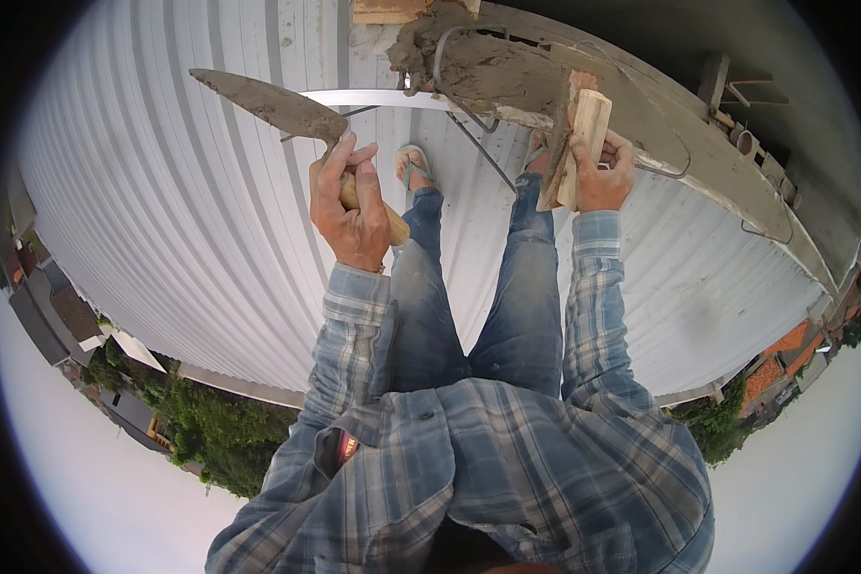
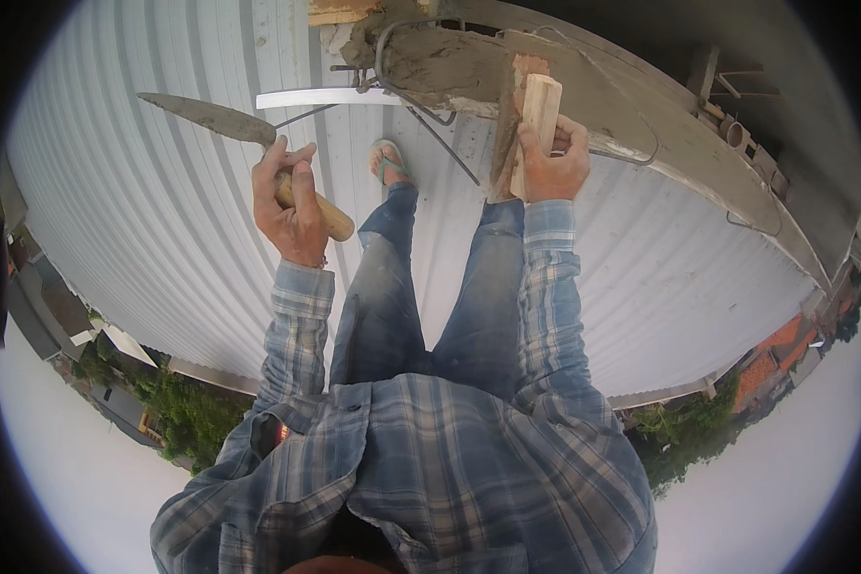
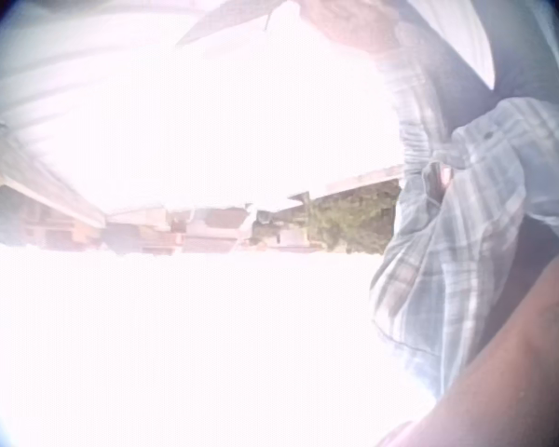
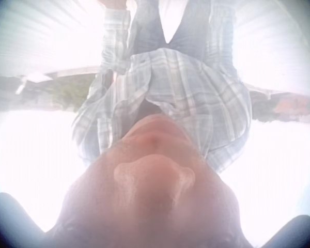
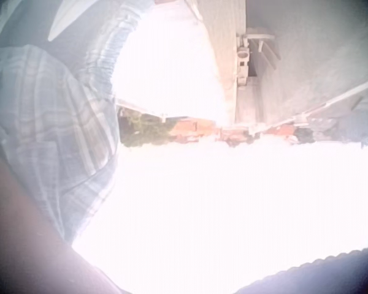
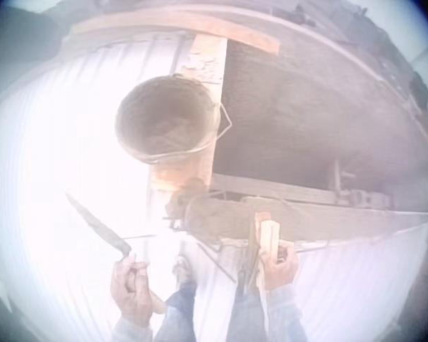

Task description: The person scoops cement from a bucket using a trowel and applies it to a concrete beam on a corrugated metal roof. They smooth the cement with a wooden float and repeat the process along the beam.

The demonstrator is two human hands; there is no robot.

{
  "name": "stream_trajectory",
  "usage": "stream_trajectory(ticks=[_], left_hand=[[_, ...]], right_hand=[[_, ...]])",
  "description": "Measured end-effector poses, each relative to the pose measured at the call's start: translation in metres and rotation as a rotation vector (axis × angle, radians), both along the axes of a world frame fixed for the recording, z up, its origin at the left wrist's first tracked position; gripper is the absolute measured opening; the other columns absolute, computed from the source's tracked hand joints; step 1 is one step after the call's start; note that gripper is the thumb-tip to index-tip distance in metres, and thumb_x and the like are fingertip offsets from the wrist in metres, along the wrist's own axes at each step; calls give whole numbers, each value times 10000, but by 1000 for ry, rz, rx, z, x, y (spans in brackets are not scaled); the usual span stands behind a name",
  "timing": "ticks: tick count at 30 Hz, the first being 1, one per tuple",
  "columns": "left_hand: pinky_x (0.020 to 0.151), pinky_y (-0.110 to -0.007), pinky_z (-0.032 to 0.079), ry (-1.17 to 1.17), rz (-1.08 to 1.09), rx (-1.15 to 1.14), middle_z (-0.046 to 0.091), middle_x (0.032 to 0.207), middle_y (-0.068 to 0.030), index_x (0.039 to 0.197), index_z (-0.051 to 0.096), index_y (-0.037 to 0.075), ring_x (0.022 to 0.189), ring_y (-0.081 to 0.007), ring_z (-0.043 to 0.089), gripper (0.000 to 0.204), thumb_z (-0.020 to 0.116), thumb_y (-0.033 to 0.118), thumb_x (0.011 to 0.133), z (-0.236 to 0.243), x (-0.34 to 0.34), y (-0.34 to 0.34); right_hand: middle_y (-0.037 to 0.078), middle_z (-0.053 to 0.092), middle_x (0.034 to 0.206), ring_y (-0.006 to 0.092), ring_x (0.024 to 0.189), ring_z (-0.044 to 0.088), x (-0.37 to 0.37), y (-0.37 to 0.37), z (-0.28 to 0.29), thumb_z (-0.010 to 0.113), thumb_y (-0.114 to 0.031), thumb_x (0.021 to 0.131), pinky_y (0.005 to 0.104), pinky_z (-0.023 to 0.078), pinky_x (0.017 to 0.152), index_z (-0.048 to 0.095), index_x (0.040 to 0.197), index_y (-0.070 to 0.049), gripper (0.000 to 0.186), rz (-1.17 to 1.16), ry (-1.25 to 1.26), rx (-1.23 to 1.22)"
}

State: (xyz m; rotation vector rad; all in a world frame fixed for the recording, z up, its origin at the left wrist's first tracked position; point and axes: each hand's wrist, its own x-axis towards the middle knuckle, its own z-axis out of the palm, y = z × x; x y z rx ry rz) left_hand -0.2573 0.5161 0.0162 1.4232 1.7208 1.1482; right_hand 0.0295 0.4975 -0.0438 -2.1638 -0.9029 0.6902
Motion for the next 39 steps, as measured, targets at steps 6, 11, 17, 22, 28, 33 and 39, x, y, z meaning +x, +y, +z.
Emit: stream_trajectory(ticks=[6, 11, 17, 22, 28, 33, 39], left_hand=[[843, -302, 486, 31, -426, -86, 630, 1041, -96, 1162, 675, 81, 915, -197, 615, 383, 484, 10, 837, -2, 57, 109], [793, -386, 490, 215, -441, -130, 603, 960, -129, 1067, 718, 97, 851, -309, 607, 362, 495, 16, 793, -30, 77, 106], [809, -450, 480, 214, -445, -266, 576, 902, -119, 1006, 731, 124, 836, -333, 603, 334, 512, 5, 784, -35, 88, 97], [967, -547, 387, 521, -545, -131, 579, 911, -97, 937, 719, 149, 869, -291, 606, 259, 571, 2, 784, -15, 118, 73], [1064, -555, 346, 501, -672, -50, 561, 991, -136, 905, 711, 148, 1153, -379, 549, 208, 625, 25, 761, -17, 193, 47], [1043, -544, 373, 408, -676, -96, 553, 1043, -175, 894, 706, 130, 1251, -486, 476, 188, 635, 28, 753, -33, 237, 22], [988, -518, 421, 350, -580, -68, 562, 1061, -188, 890, 696, 117, 1202, -476, 512, 163, 620, 25, 780, -21, 241, 14]], right_hand=[[124, 662, 980, 168, 863, 637, 39, -91, 33, 804, -122, 788, 295, 521, 776, 565, 1052, -1, 376, -78, 489, -29], [134, 660, 989, 171, 907, 637, 25, -128, 33, 785, -100, 798, 299, 511, 823, 550, 1054, 6, 363, -166, 785, -46], [133, 656, 1001, 172, 918, 635, 15, -145, 27, 771, -96, 813, 302, 509, 845, 548, 1050, 4, 341, -183, 854, -81], [114, 661, 992, 164, 897, 638, 23, -152, 24, 779, -114, 813, 295, 510, 840, 563, 1048, 1, 339, -127, 815, -200], [101, 671, 957, 148, 857, 631, 20, -165, 14, 802, -135, 790, 286, 510, 789, 581, 1037, 1, 358, 5, 687, -395], [96, 676, 949, 177, 856, 648, -3, -171, -4, 813, -173, 772, 300, 523, 778, 593, 1087, 7, 424, 289, 429, -315], [126, 638, 1028, 296, 928, 650, -45, -151, -30, 776, -225, 787, 409, 529, 843, 554, 1227, -37, 528, 694, -127, 155]])
